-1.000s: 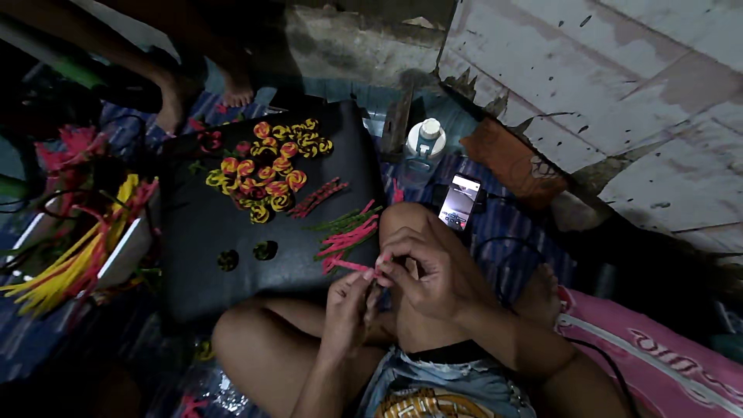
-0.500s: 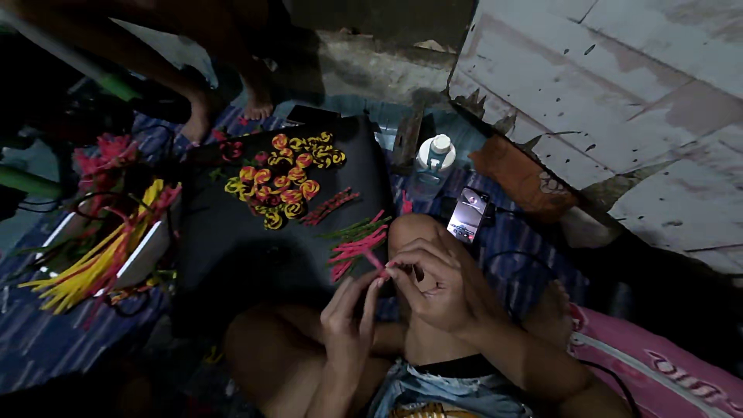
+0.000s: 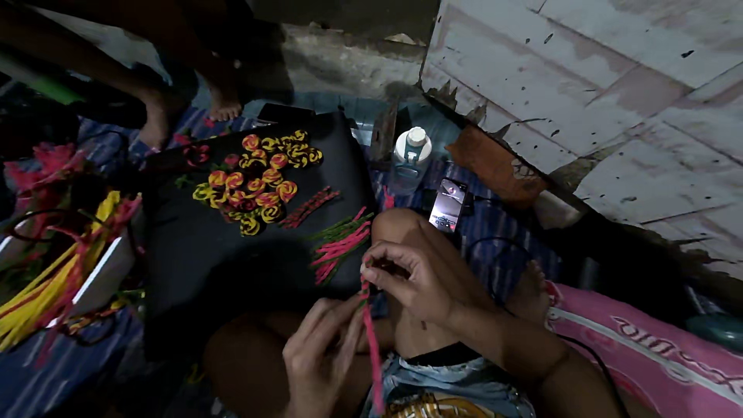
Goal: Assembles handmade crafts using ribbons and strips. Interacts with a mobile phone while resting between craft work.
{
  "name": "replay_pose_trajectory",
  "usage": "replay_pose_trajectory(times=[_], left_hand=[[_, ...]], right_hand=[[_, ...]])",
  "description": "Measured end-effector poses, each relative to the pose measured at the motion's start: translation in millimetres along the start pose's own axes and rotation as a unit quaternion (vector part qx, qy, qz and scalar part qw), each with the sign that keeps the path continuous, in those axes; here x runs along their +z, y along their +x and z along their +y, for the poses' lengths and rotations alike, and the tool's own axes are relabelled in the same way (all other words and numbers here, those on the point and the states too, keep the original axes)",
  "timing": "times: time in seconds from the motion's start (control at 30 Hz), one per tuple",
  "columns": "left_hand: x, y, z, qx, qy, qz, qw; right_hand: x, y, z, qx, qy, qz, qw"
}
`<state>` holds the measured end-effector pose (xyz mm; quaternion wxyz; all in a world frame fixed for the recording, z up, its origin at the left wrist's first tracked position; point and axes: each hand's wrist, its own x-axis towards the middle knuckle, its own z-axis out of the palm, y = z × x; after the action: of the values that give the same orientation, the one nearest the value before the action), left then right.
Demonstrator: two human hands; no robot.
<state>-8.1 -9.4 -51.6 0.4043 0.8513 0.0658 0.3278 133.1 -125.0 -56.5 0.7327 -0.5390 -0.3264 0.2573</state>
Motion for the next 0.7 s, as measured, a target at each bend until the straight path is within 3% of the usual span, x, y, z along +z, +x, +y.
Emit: replay_pose_trajectory(times=[0.07, 0.13, 0.2, 0.27, 0.3, 0.33, 0.37, 0.4, 0.43, 0.47, 0.53, 0.57, 0.7], left_hand=[[3, -2, 2, 0.076, 0.118, 0.039, 0.989], [3, -2, 4, 0.098, 0.163, 0.061, 0.98], [5, -4, 3, 0.062, 0.086, 0.072, 0.992], [10, -7, 4, -0.074, -0.124, 0.078, 0.986], [11, -7, 10, -0.19, -0.248, 0.065, 0.948], [9, -6, 15, -0.306, -0.383, 0.029, 0.871], [6, -5, 14, -0.397, -0.502, -0.017, 0.768], [6, -6, 11, -0.453, -0.572, -0.047, 0.682], [9, -7, 9, -0.477, -0.585, -0.05, 0.653], [13, -7, 10, -0.479, -0.557, -0.024, 0.678], [21, -8, 5, -0.427, -0.441, 0.043, 0.788], [24, -6, 1, -0.405, -0.388, 0.069, 0.825], [38, -7, -6, -0.318, -0.269, 0.144, 0.898]], right_hand=[[1, 0, -2, 0.014, 0.021, -0.004, 1.0], [2, 0, -6, 0.024, 0.032, -0.006, 0.999], [3, 0, -10, 0.018, 0.035, -0.006, 0.999], [2, 0, -6, -0.039, 0.034, -0.02, 0.998], [2, 1, -4, -0.08, 0.022, -0.032, 0.996], [1, 2, -3, -0.121, 0.004, -0.048, 0.992], [0, 3, -2, -0.157, -0.016, -0.062, 0.986], [-1, 4, -3, -0.185, -0.037, -0.072, 0.979], [-2, 4, -2, -0.204, -0.057, -0.078, 0.974], [-3, 4, -1, -0.214, -0.075, -0.078, 0.971], [-4, 1, 1, -0.219, -0.116, -0.071, 0.966], [-4, -1, 2, -0.221, -0.138, -0.07, 0.963], [-2, -5, 9, -0.219, -0.192, -0.049, 0.955]])
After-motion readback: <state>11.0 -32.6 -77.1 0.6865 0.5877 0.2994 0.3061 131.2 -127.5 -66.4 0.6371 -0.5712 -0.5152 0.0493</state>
